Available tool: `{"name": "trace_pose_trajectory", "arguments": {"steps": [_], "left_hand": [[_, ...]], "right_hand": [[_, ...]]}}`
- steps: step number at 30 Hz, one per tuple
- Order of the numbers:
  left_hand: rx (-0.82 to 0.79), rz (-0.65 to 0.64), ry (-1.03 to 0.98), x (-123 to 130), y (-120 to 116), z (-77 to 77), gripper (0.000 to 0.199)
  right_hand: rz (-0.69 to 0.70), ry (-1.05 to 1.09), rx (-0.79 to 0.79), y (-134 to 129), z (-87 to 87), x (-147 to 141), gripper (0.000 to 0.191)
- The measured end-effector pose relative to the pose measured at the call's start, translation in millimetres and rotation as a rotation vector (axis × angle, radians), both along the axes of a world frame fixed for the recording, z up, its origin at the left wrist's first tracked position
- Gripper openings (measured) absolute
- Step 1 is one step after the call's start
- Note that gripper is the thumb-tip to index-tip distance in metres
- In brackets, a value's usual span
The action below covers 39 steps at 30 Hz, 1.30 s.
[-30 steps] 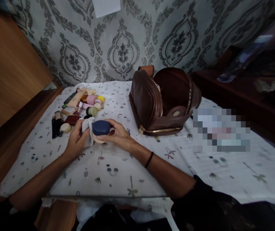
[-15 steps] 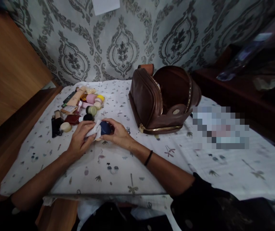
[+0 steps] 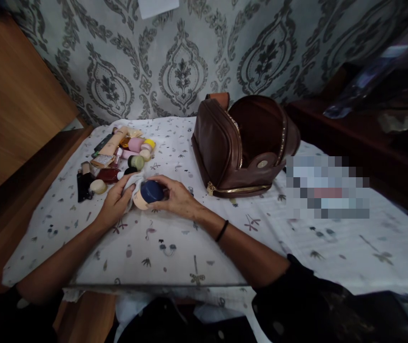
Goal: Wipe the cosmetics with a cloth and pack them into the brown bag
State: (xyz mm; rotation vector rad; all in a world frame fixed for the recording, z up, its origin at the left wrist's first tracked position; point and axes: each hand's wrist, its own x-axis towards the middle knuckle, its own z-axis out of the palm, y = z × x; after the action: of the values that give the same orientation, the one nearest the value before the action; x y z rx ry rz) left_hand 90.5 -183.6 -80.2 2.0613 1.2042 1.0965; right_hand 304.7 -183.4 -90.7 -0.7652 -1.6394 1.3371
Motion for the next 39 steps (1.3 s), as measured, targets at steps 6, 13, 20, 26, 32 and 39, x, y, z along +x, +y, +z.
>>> {"name": "trace_pose_trajectory", "arguments": {"steps": [6,13,20,26,32,39], "left_hand": [[0.161,-0.102,0.101,2,-7,1.6,0.039],[0.228,-0.138,0.240,6,-15,3.6,0.044],[0.135,-0.135,0.176,6,-11,6.0,0.044],[-0.122,-0.068,-0.006,6,-8,8.8,0.045],[-0.401,0.004,-0.237,6,-5,8.2,0.055],[-0.654,-0.103,-0.554,8,-3,3.0,0.037]], "right_hand": [[-0.150,-0.117,0.010,2,-3.2,1,0.057],[-0.148,-0.152,0.011,5,-1.4,7,0.062],[-0.010,-0.030,0.000,9,0.8,11,0.057],[0.038,0.020,-0.006,6,3.0,8,0.058],[-0.005,0.085,-0.008,5,3.1,5,0.060],[-0.140,0.026,0.176,-3,1.6,-3,0.058]]}}
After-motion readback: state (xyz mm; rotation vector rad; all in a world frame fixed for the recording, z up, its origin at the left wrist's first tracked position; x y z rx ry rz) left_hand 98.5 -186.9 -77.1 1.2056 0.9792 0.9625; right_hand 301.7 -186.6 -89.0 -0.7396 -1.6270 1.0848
